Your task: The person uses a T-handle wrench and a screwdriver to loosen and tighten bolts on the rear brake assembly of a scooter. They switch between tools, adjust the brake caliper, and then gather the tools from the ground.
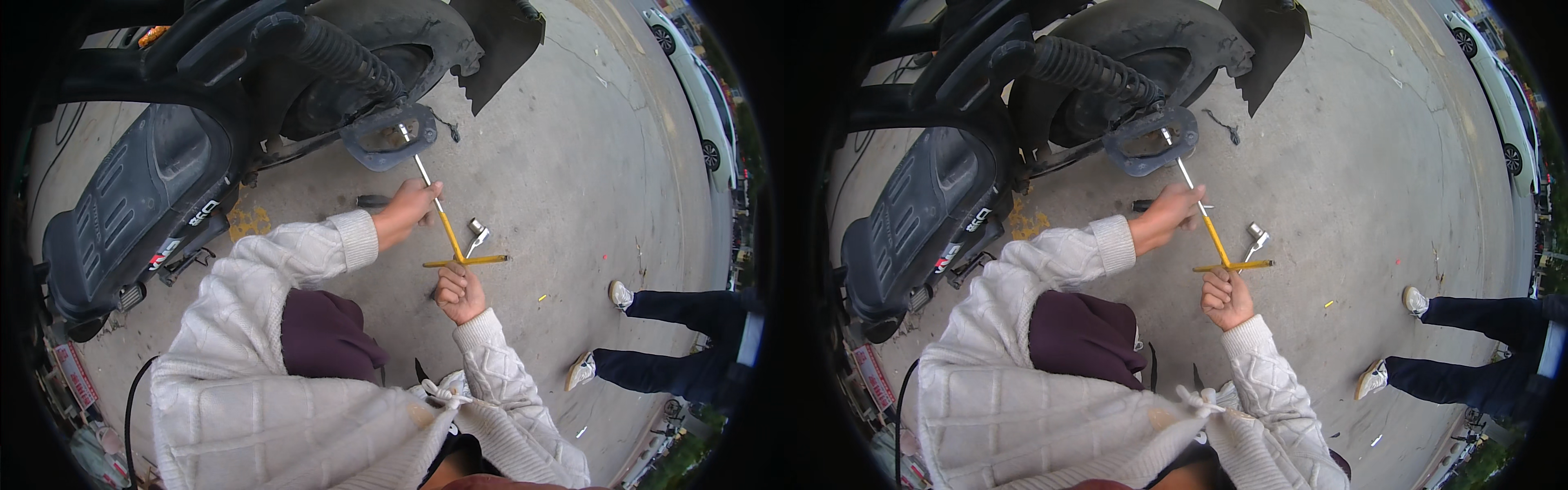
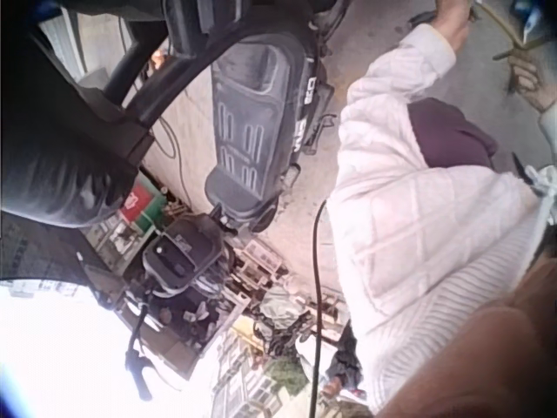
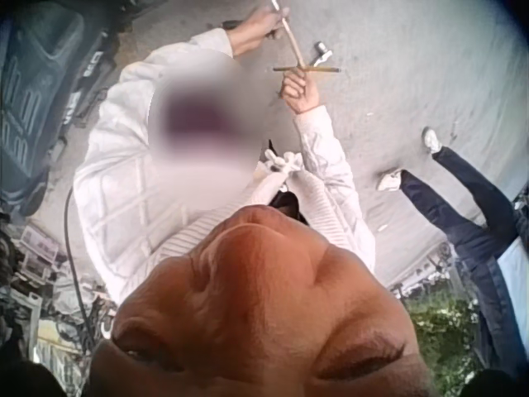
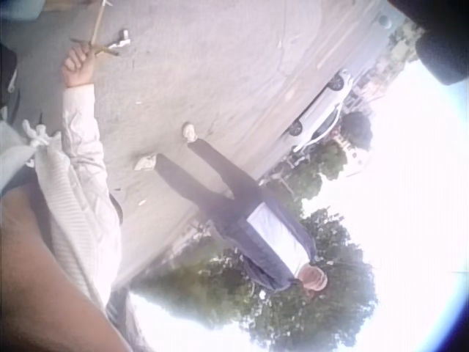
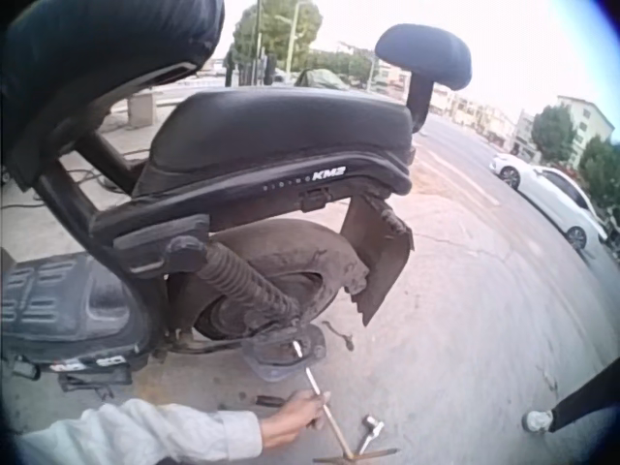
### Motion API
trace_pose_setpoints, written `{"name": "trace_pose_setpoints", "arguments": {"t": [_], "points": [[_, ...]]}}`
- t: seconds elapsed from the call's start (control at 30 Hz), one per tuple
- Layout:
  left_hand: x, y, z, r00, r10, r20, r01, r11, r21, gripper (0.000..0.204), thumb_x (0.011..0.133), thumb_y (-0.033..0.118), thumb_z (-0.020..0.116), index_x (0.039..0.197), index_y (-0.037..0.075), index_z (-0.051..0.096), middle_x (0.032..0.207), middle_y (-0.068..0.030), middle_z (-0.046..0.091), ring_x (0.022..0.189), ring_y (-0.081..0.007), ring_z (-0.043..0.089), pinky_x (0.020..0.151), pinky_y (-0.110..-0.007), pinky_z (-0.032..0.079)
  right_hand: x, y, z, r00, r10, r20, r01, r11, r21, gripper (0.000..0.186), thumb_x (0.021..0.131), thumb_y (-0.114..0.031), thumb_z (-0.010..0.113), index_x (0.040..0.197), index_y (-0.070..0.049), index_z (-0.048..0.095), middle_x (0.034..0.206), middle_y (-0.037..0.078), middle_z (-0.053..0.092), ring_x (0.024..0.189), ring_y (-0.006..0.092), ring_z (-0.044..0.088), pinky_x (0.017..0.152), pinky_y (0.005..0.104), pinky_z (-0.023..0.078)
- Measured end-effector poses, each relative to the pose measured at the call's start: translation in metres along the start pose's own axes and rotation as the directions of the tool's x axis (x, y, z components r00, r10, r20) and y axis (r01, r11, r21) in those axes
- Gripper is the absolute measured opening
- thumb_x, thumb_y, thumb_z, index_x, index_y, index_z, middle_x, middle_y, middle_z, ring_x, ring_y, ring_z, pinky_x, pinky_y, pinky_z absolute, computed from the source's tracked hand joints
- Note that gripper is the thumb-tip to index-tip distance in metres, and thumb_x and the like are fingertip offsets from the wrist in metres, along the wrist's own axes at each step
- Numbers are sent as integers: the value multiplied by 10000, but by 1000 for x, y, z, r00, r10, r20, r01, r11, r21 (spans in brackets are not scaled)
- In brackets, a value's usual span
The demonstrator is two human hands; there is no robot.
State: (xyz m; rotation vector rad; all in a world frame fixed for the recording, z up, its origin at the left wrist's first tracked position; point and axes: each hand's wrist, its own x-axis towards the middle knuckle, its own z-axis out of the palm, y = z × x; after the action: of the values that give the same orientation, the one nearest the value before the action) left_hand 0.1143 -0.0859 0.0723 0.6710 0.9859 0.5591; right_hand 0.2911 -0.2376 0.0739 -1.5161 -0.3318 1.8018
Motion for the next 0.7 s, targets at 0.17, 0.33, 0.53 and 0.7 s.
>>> {"name": "trace_pose_setpoints", "arguments": {"t": [0.17, 0.33, 0.53, 0.7], "points": [[2, 0, 0, 999, 37, -7, -37, 999, 3, 319, 1040, 284, 472, 900, 15, 570, 584, 5, 424, 487, -154, 484, 497, -308, 363, -9, 4, -4, 994, 109, 12, -110, 991, 80, 496, 1065, -416, 338, 869, -27, 576, 708, 48, 491, 492, 110, 342, 453, 261, 282], [0, 1, 1, 997, 73, -26, -73, 997, 16, 319, 1038, 285, 476, 893, 17, 572, 582, 0, 439, 481, -153, 497, 483, -310, 360, -7, 8, -3, 994, -95, 43, 99, 990, -97, 512, 1050, -460, 396, 836, -31, 578, 701, 55, 490, 492, 102, 348, 446, 265, 290], [-2, 4, -5, 997, 71, -9, -71, 997, -8, 315, 1035, 292, 479, 900, 22, 568, 583, 1, 438, 484, -143, 486, 486, -308, 356, -7, 2, -7, 990, 91, 107, -107, 983, 152, 517, 1044, -478, 409, 901, -24, 612, 681, 34, 457, 482, 76, 341, 430, 231, 282], [-2, 5, -5, 998, 55, -7, -56, 998, -27, 318, 1032, 302, 482, 907, 22, 567, 585, 3, 440, 487, -136, 483, 491, -304, 352, -11, 10, -1, 955, -264, -137, 196, 905, -378, 505, 1041, -482, 412, 943, -18, 586, 662, 72, 511, 431, 173, 405, 422, 312, 328]]}}
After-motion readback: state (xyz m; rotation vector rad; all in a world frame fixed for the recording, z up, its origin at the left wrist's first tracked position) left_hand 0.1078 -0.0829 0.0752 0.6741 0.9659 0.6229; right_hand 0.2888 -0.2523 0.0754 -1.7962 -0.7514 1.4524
